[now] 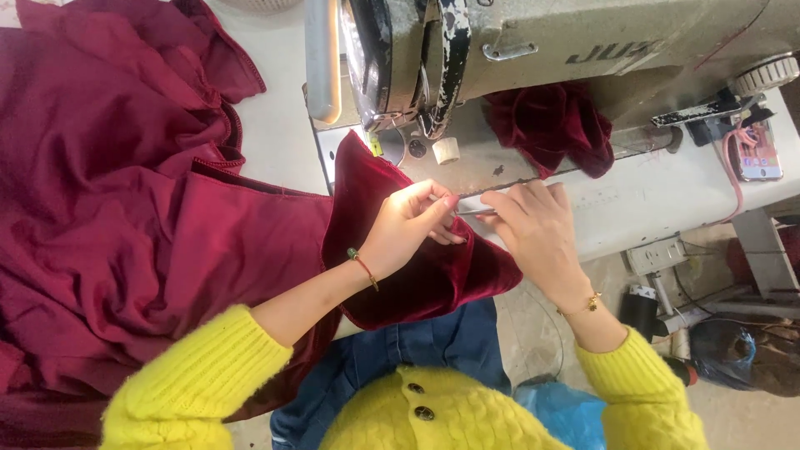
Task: Preparing a large piece of maroon fabric for sewing by folding and aligning edges on a sewing machine table.
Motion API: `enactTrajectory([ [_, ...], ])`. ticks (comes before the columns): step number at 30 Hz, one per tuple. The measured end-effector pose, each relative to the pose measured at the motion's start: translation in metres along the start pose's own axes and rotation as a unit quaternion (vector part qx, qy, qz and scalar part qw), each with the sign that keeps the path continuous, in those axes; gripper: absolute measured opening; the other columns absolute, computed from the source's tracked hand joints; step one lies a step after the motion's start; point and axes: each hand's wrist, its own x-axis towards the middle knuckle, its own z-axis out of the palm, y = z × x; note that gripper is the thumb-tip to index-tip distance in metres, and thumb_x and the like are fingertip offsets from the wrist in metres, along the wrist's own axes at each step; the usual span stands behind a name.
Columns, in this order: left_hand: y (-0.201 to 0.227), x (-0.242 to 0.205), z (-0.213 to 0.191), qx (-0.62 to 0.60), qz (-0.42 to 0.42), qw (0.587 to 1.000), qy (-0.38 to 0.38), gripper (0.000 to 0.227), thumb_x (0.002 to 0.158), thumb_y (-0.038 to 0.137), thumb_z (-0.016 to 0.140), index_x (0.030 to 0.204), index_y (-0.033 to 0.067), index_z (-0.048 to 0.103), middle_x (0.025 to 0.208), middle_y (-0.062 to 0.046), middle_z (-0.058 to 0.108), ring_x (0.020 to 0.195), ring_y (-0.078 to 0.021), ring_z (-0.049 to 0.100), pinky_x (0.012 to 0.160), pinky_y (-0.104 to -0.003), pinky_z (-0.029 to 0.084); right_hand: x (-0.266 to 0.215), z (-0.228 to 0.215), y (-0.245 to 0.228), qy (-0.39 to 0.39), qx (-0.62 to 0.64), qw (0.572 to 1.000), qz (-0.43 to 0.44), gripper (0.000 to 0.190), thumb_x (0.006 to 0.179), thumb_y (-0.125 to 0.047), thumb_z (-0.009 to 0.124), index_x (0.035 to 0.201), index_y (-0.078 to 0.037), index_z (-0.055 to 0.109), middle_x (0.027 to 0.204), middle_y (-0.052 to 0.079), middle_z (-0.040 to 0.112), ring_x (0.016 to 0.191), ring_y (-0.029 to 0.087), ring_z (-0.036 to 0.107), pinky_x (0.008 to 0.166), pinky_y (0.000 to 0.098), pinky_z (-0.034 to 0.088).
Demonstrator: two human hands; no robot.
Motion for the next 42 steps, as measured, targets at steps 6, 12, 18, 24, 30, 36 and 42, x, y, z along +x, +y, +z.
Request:
enactTrajectory([
  [6, 0.004, -0.001, 0.002, 0.004, -0.007, 1.0, -0.007, 0.019, 0.104, 0.017, 0.059, 0.1, 0.0005, 0.067, 0.075, -0.018, 0.068, 0.071, -0.0308, 0.078, 0.066, -0.04, 0.067, 0.003, 0.009, 0.0, -0.015, -0.035, 0.999, -0.037, 0.016, 0.105, -0.034, 0.06, 0.11, -0.023, 0.071, 0.077, -0.004, 0.046, 0.079, 0.019, 0.05, 0.071, 0.0338, 0.039],
  [12, 0.003, 0.0, -0.001, 0.009, -0.011, 1.0, -0.009, 0.02, 0.105, 0.019, 0.057, 0.1, 0.0019, 0.065, 0.08, -0.022, 0.073, 0.073, -0.0294, 0.079, 0.067, -0.039, 0.067, -0.005, 0.023, 0.017, -0.09, 0.016, 0.994, 0.058, 0.02, 0.101, -0.036, 0.062, 0.113, -0.021, 0.067, 0.085, 0.003, 0.058, 0.091, 0.027, 0.059, 0.088, 0.0425, 0.043],
  [18, -0.001, 0.006, -0.006, -0.025, -0.013, 1.0, -0.005, 0.02, 0.105, 0.021, 0.056, 0.101, 0.0023, 0.062, 0.087, -0.023, 0.075, 0.074, -0.0282, 0.078, 0.068, -0.038, 0.068, 0.011, -0.014, -0.004, 0.057, -0.03, 0.998, 0.022, 0.037, 0.109, -0.033, 0.059, 0.136, -0.007, 0.062, 0.127, 0.019, 0.057, 0.122, 0.039, 0.051, 0.102, 0.0503, 0.034],
  [24, 0.023, -0.005, -0.035, 0.054, 0.014, 0.996, 0.063, 0.015, 0.104, 0.014, 0.057, 0.101, 0.0012, 0.064, 0.102, -0.024, 0.076, 0.082, -0.026, 0.077, 0.073, -0.041, 0.066, 0.006, 0.008, -0.068, -0.053, 0.255, 0.957, -0.126, 0.042, 0.096, -0.027, 0.068, 0.135, -0.01, 0.066, 0.149, 0.021, 0.056, 0.136, 0.041, 0.053, 0.112, 0.0517, 0.04],
  [30, 0.106, -0.009, -0.123, 0.358, 0.176, 0.898, 0.187, 0.023, 0.105, 0.025, 0.053, 0.091, 0.0129, 0.065, 0.065, -0.002, 0.074, 0.062, -0.0185, 0.076, 0.063, -0.033, 0.062, 0.016, 0.0, -0.073, -0.116, 0.204, 0.966, -0.107, 0.052, 0.098, -0.037, 0.061, 0.145, -0.016, 0.058, 0.157, 0.014, 0.049, 0.146, 0.032, 0.045, 0.119, 0.0481, 0.032],
  [36, 0.158, 0.126, -0.228, 0.645, 0.393, 0.571, 0.322, 0.02, 0.089, 0.012, 0.075, 0.069, 0.0143, 0.072, 0.069, 0.003, 0.069, 0.066, -0.021, 0.06, 0.057, -0.038, 0.045, 0.019, -0.006, -0.077, -0.157, 0.209, 0.962, -0.084, 0.047, 0.1, -0.032, 0.059, 0.144, -0.014, 0.057, 0.158, 0.011, 0.048, 0.148, 0.033, 0.044, 0.122, 0.0512, 0.032],
  [42, 0.135, 0.189, -0.274, 0.828, 0.103, 0.455, 0.311, 0.026, 0.081, 0.009, 0.07, 0.09, 0.0305, 0.08, 0.111, -0.005, 0.066, 0.113, -0.0343, 0.053, 0.09, -0.053, 0.039, 0.018, -0.004, -0.076, -0.166, 0.201, 0.963, -0.07, 0.046, 0.099, -0.034, 0.06, 0.141, -0.016, 0.06, 0.157, 0.01, 0.051, 0.147, 0.032, 0.046, 0.121, 0.0504, 0.033],
])
